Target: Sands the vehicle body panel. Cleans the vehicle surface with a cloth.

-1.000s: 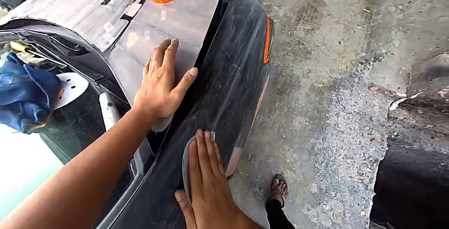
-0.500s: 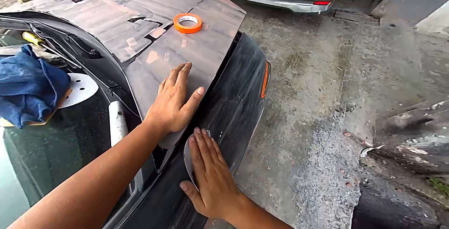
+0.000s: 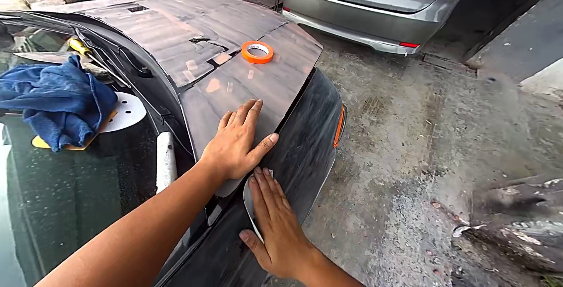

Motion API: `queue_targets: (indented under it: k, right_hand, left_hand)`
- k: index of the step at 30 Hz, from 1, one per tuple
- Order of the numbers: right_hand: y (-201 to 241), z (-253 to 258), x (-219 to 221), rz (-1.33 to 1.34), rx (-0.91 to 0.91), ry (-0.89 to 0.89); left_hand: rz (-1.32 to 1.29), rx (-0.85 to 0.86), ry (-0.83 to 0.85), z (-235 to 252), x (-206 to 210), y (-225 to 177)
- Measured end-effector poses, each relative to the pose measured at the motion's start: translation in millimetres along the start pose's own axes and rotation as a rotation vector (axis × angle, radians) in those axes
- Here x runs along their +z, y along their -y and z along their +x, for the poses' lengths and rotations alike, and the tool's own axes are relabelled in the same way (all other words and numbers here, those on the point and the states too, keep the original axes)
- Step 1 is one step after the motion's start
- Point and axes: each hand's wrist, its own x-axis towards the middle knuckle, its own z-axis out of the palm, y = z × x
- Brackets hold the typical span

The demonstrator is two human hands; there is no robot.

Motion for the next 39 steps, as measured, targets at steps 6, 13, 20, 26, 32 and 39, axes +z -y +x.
queue_targets:
  k: [6, 13, 20, 26, 32, 39]
  right_hand:
    - [-85, 60, -5, -0.14, 0.352, -0.037]
    - [109, -36, 42, 0.051, 0.114, -0.161]
    - [7, 14, 16, -0.047, 0.265, -0.17]
    - [43, -23, 24, 0.007, 0.031, -0.121]
    - [75, 3, 30, 0.038, 0.444, -0.258]
    - [149, -73, 71, 0.082, 0.183, -0.235]
  left_hand:
    - [-0.004, 0.001, 0.028, -5, -2, 1]
    - [-0.002, 0.009, 0.022, -3, -1, -1]
    - [0.045, 0.006, 0.042, -1, -1, -1]
    - [0.053, 0.006, 0.045, 4, -2, -5]
    - [0.064, 0.007, 0.083, -4, -4, -6]
    - [0.084, 0.016, 0.086, 0, -4, -4]
